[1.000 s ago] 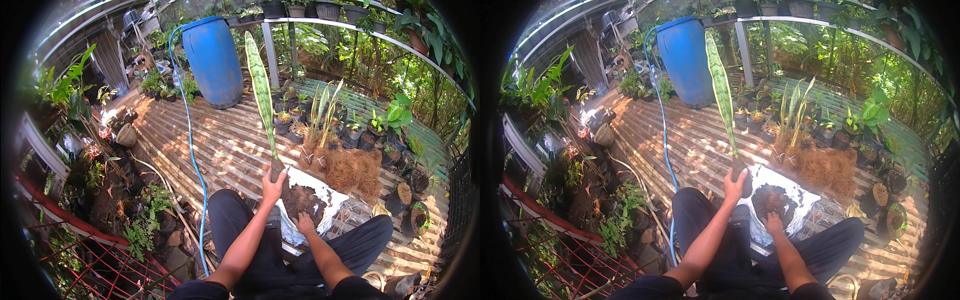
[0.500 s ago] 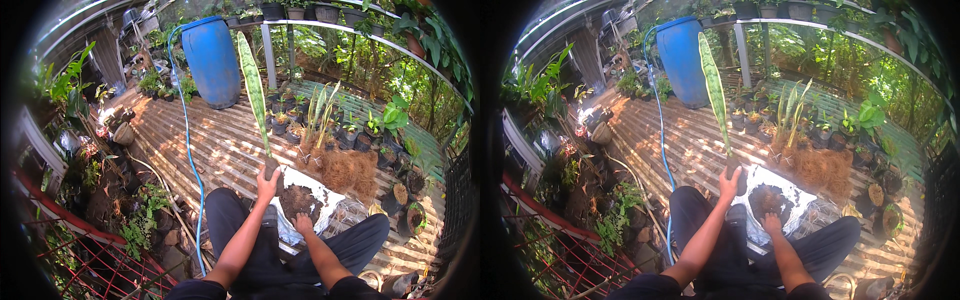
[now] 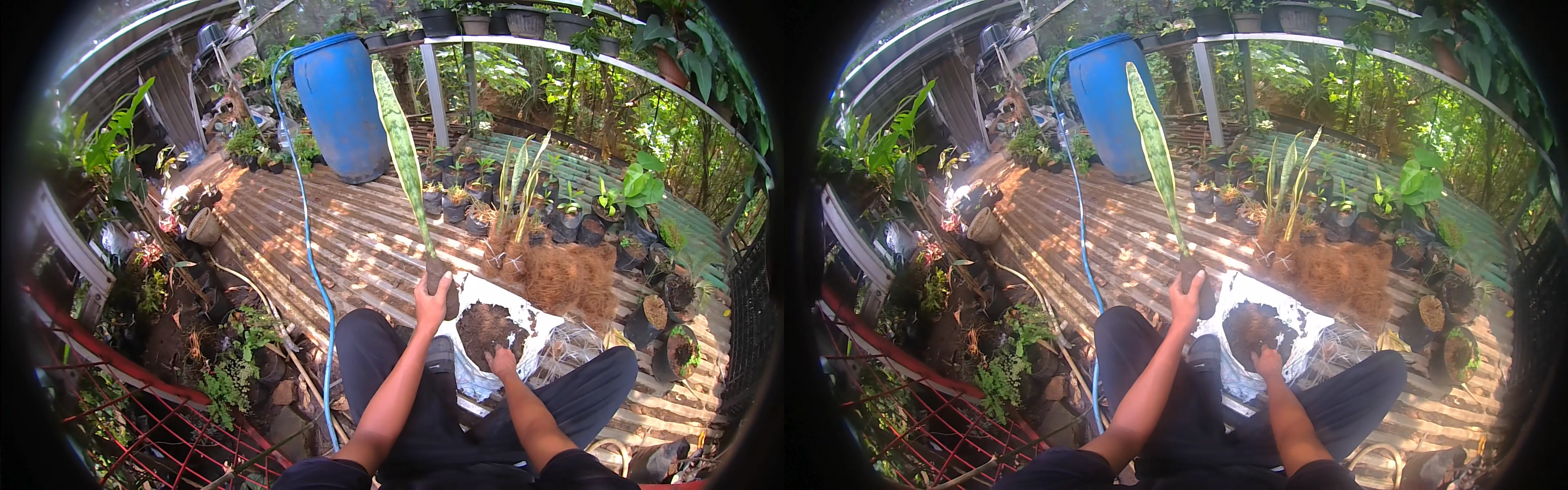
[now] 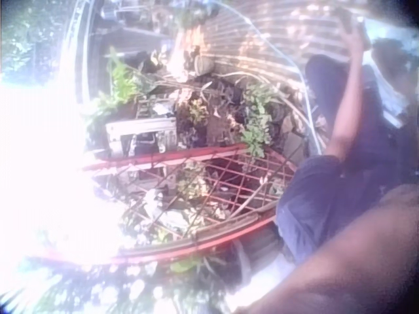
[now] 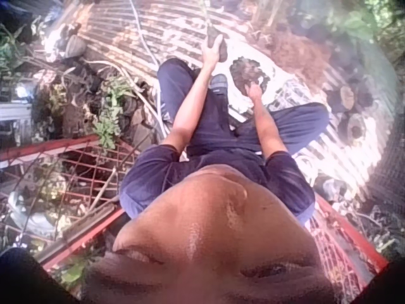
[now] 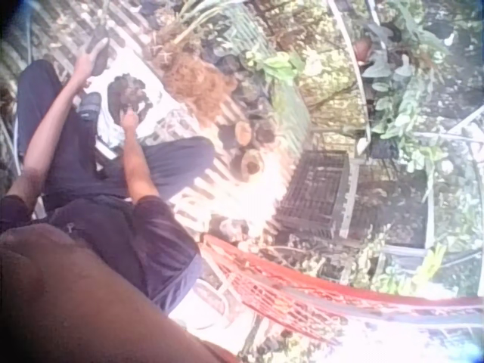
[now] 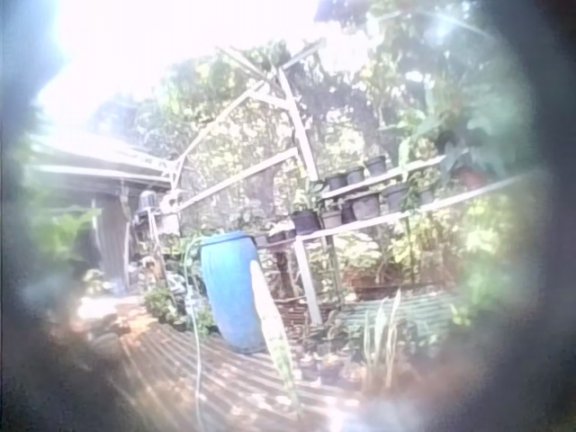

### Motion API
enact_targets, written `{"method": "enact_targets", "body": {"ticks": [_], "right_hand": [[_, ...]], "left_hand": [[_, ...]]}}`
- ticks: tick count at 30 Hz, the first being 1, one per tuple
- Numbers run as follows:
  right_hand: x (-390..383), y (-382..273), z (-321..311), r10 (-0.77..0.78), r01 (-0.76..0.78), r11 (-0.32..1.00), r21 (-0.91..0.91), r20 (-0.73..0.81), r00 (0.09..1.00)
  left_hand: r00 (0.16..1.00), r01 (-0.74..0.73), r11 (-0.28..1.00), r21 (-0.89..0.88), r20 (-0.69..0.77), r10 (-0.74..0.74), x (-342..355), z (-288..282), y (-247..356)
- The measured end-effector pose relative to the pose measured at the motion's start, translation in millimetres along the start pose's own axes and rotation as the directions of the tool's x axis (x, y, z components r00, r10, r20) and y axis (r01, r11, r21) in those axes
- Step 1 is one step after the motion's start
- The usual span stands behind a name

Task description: The person sits cross-legged and repeatedly packs soil around the root base of a single snake plant, shaping it into a compact ball by hand. The person rotates the plant and adds more soil from a nearby bag to build up the root ball.

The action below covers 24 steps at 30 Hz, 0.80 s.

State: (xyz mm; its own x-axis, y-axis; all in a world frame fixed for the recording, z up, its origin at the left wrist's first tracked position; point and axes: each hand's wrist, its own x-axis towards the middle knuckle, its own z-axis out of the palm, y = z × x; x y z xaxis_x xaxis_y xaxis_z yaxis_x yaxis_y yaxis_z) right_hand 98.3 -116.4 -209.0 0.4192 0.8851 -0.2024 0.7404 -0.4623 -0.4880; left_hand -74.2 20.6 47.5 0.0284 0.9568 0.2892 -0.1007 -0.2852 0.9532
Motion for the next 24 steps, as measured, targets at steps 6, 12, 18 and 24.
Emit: {"method": "enact_targets", "body": {"ticks": [6,12,18,24], "right_hand": [[21.8,-14.8,-29.5,0.4,-0.378,0.747,0.547,0.083,0.913],[39.7,-33.4,-53.3,0.346,-0.499,0.102,0.86,0.44,0.829],[52.2,-42.4,-55.7,0.15,-0.468,-0.085,0.88,0.476,0.867],[49.6,-54.2,-78.9,0.031,-0.484,-0.127,0.866,0.491,0.87]], "left_hand": [[0.999,0.038,0.999,-0.025,-0.005,-0.039,-2.5,1.9,-3.7],[0.998,0.048,0.999,0.018,0.048,-0.049,3.5,-1.4,-14.5],[0.995,0.089,0.996,0.024,0.037,-0.09,-1.6,0.0,-7.4],[0.996,0.078,0.997,0.03,0.052,-0.079,1.2,-1.1,-1.4]]}}
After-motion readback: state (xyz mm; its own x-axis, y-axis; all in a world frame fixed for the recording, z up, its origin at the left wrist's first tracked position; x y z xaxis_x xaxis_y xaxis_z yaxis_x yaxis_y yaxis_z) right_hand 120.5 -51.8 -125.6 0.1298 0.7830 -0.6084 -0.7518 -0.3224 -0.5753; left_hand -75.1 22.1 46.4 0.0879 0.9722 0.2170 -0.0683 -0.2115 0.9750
